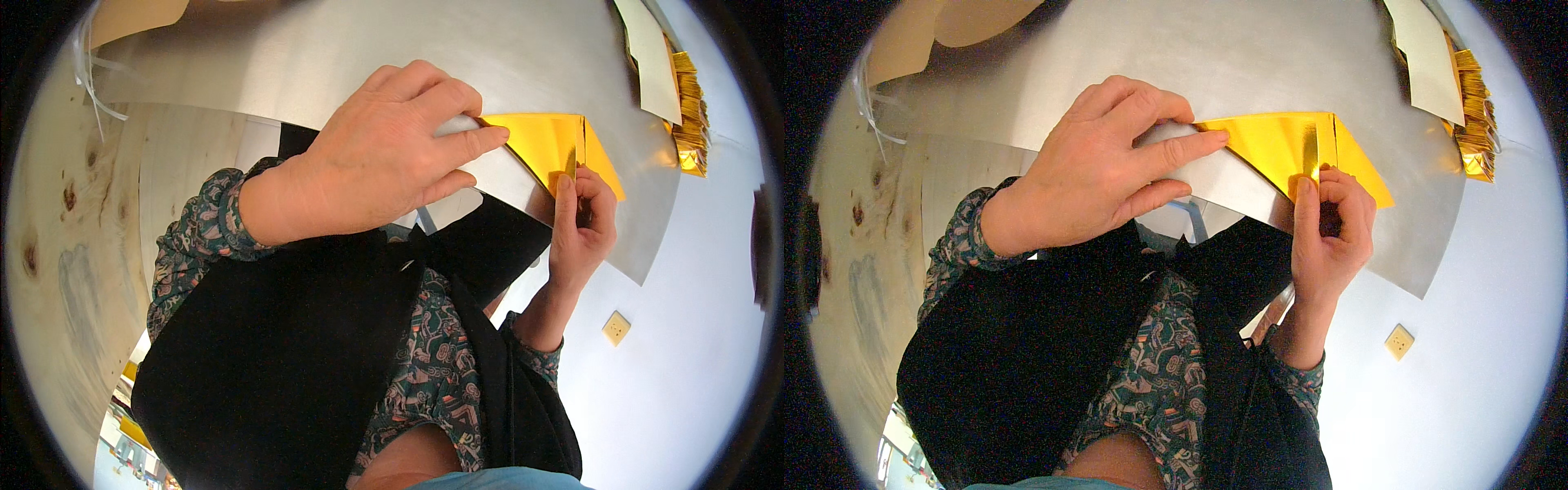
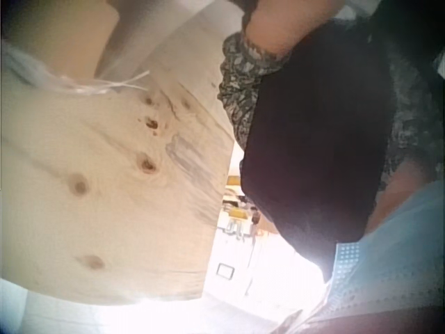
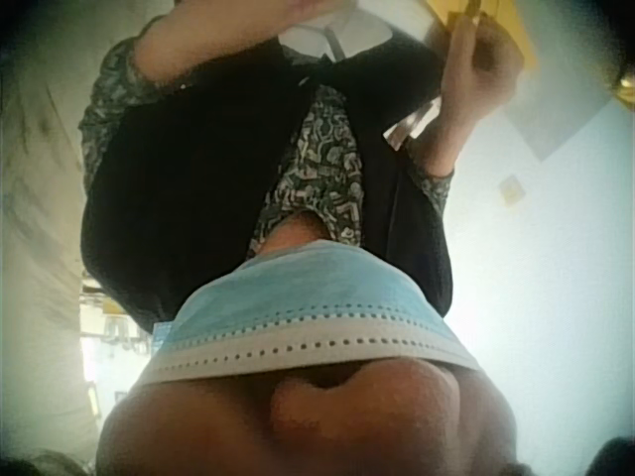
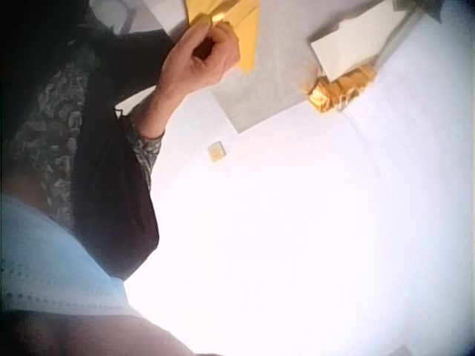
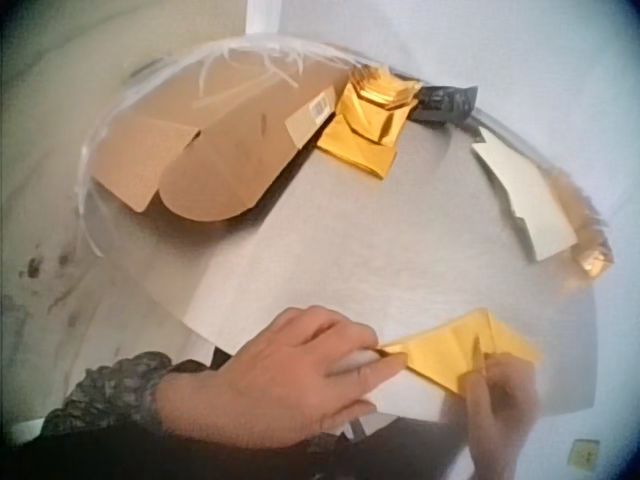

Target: The person folds a gold-colored sheet of paper by hand on a table, making multiple creases and shaping it into a small origami object. The finished piece is placed on the table among other similar items.

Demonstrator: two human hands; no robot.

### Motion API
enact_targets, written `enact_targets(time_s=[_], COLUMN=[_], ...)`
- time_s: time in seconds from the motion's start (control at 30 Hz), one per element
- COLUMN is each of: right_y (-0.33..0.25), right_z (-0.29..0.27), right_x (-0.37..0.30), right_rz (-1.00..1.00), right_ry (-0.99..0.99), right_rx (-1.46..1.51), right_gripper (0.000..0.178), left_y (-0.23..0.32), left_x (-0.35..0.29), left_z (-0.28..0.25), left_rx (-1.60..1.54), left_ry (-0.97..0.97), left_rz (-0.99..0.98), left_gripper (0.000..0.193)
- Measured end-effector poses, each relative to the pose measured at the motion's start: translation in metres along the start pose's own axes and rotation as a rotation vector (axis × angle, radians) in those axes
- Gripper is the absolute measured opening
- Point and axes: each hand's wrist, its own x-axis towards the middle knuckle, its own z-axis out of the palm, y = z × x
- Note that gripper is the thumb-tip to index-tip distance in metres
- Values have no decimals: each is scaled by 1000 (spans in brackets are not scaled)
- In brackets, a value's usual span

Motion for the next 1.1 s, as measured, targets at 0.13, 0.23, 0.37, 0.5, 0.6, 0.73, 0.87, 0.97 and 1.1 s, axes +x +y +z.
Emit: enact_targets(time_s=[0.13, 0.23, 0.37, 0.5, 0.6, 0.73, 0.87, 0.97, 1.1], right_y=[-1, -1, -2, -2, 0, -2, -4, -4, -6], right_z=[1, 3, 3, 4, 7, 8, 8, 7, 7], right_x=[0, 1, 0, 1, 2, -2, -3, -1, -1], right_rz=[2, 9, 79, 40, 18, 49, 64, 32, 46], right_ry=[5, 10, 20, 31, 46, 50, 46, 40, 31], right_rx=[-9, 12, 72, 25, 69, 70, 62, -1, -40], right_gripper=[10, 11, 11, 12, 13, 14, 14, 14, 15], left_y=[0, 0, 0, 0, 2, 5, 6, 6, 8], left_x=[2, 3, 3, 5, 5, 3, 1, 1, 0], left_z=[0, 0, 0, -1, -2, -3, -3, -3, -3], left_rx=[-6, -18, -24, -9, 4, 13, 36, 24, 10], left_ry=[-10, -21, -64, -92, -116, -126, -141, -131, -126], left_rz=[-10, -24, -41, -54, -65, -77, -69, -67, -72], left_gripper=[52, 53, 54, 56, 57, 57, 56, 56, 56])
